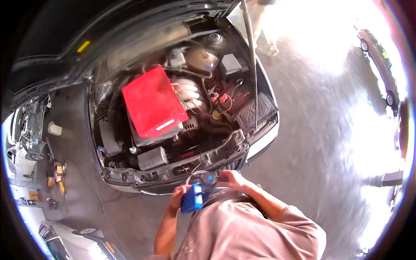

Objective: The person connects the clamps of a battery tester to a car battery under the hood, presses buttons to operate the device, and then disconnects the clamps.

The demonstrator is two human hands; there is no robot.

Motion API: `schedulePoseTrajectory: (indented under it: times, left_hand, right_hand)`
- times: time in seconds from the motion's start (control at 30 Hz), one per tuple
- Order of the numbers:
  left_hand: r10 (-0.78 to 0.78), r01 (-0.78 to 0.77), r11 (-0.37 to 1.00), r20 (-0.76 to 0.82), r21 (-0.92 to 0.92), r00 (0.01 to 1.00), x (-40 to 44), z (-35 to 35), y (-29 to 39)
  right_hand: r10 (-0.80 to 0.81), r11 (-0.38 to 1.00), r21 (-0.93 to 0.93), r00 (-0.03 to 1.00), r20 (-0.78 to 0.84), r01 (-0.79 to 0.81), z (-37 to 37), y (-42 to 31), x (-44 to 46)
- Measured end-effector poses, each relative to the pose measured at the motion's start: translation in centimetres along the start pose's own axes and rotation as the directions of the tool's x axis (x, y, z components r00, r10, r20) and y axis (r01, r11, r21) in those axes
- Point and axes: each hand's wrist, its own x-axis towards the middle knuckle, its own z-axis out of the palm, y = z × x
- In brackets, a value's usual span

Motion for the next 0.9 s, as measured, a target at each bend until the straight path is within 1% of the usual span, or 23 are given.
schedulePoseTrajectory:
  times: [0.07, 0.1, 0.17, 0.2, 0.23, 0.27, 0.3, 0.33, 0.37, 0.4, 0.43, 0.47, 0.5, 0.53, 0.57, 0.6, 0.63, 0.67, 0.7, 0.73, 0.8, 0.87, 0.9]
  left_hand:
    - [-0.071, 0.058, 0.931, -0.024, -0.361, 0.997, -1.6, -2.9, -0.4]
    - [-0.207, 0.136, 0.886, -0.117, -0.443, 0.971, -3.3, -4.5, -0.3]
    - [-0.094, 0.028, 0.962, -0.234, -0.270, 0.968, -5.2, -6.0, 1.7]
    - [0.151, -0.154, 0.988, -0.205, 0.003, 0.967, -5.5, -5.3, 3.0]
    - [0.214, -0.194, 0.976, -0.255, 0.100, 0.943, -5.8, -3.2, 5.1]
    - [0.273, -0.219, 0.955, -0.300, 0.200, 0.914, -6.7, -1.6, 6.6]
    - [0.225, -0.241, 0.970, -0.403, 0.010, 0.887, -8.3, -2.4, 5.5]
    - [0.171, -0.286, 0.943, -0.488, -0.170, 0.856, -9.0, -2.5, 5.0]
    - [0.126, -0.281, 0.931, -0.517, -0.233, 0.846, -9.9, -2.2, 4.5]
    - [0.143, -0.289, 0.910, -0.428, -0.298, 0.892, -10.0, -1.9, 3.9]
    - [0.167, -0.287, 0.887, -0.328, -0.361, 0.930, -9.7, -2.3, 2.9]
    - [0.194, -0.273, 0.864, -0.221, -0.423, 0.956, -9.3, -2.9, 1.8]
    - [0.051, -0.223, 0.880, -0.384, -0.419, 0.922, -9.6, -3.8, 0.2]
    - [0.033, -0.128, 0.956, -0.337, -0.263, 0.941, -7.5, -2.3, 1.6]
    - [0.015, -0.043, 0.995, -0.289, -0.089, 0.957, -5.2, -0.6, 3.1]
    - [-0.056, 0.043, 0.997, -0.239, -0.059, 0.969, -3.5, 0.4, 4.0]
    - [-0.127, 0.124, 0.992, -0.191, -0.025, 0.973, -2.1, 1.0, 4.5]
    - [-0.194, 0.184, 0.980, -0.177, -0.071, 0.965, -0.9, 1.7, 4.8]
    - [-0.225, 0.218, 0.973, -0.123, -0.071, 0.967, 0.0, 2.3, 5.6]
    - [-0.256, 0.252, 0.966, -0.066, -0.067, 0.964, 0.6, 2.5, 6.3]
    - [-0.290, 0.293, 0.955, -0.062, 0.055, 0.955, 1.3, 1.4, 5.5]
    - [-0.336, 0.344, 0.924, -0.076, 0.169, 0.939, 1.3, 0.9, 5.2]
    - [-0.361, 0.373, 0.901, -0.093, 0.223, 0.928, 1.6, 2.3, 7.0]
  right_hand:
    - [0.100, 0.993, -0.078, 0.980, 0.170, -0.088, -2.0, -1.1, 2.1]
    - [0.017, 0.998, -0.062, 0.978, 0.208, -0.004, -3.5, -1.8, 2.7]
    - [-0.049, 0.995, -0.072, 0.975, 0.219, 0.066, -5.4, -2.7, 4.4]
    - [-0.072, 0.993, -0.074, 0.969, 0.237, 0.092, -6.0, -2.5, 4.9]
    - [-0.192, 0.979, -0.035, 0.971, 0.145, 0.199, -6.0, -1.3, 5.4]
    - [-0.081, 0.995, -0.041, 0.987, 0.138, 0.087, -6.9, -2.1, 5.6]
    - [-0.044, 0.999, -0.010, 0.995, 0.086, 0.045, -7.1, -1.7, 5.7]
    - [-0.011, 1.000, 0.018, 1.000, 0.027, 0.011, -7.2, -1.4, 5.9]
    - [-0.019, 0.998, 0.067, 1.000, 0.010, 0.018, -7.3, -1.1, 5.9]
    - [-0.028, 0.993, 0.115, 1.000, -0.014, 0.029, -7.4, -0.8, 6.0]
    - [0.023, 0.990, 0.136, 0.999, 0.045, -0.029, -7.7, -1.3, 6.0]
    - [-0.025, 0.992, 0.123, 0.996, 0.083, 0.014, -7.7, -1.6, 5.9]
    - [-0.071, 0.992, 0.112, 0.991, 0.118, 0.057, -7.6, -2.0, 5.9]
    - [-0.117, 0.990, 0.101, 0.981, 0.152, 0.103, -7.6, -2.5, 5.9]
    - [-0.122, 0.989, 0.105, 0.969, 0.215, 0.101, -7.5, -3.6, 5.9]
    - [-0.212, 0.975, 0.113, 0.947, 0.243, 0.190, -7.0, -3.7, 5.9]
    - [-0.251, 0.967, 0.122, 0.924, 0.288, 0.225, -6.6, -4.2, 5.8]
    - [-0.289, 0.957, 0.132, 0.898, 0.333, 0.259, -6.2, -4.8, 5.7]
    - [-0.383, 0.924, 0.137, 0.863, 0.330, 0.358, -5.8, -5.3, 5.6]
    - [-0.298, 0.954, 0.153, 0.859, 0.417, 0.256, -5.6, -6.7, 5.4]
    - [-0.366, 0.929, 0.103, 0.832, 0.417, 0.356, -4.6, -6.7, 5.5]
    - [-0.365, 0.929, 0.110, 0.834, 0.413, 0.352, -4.8, -7.6, 5.7]
    - [-0.353, 0.934, 0.097, 0.847, 0.397, 0.344, -4.9, -8.2, 5.9]
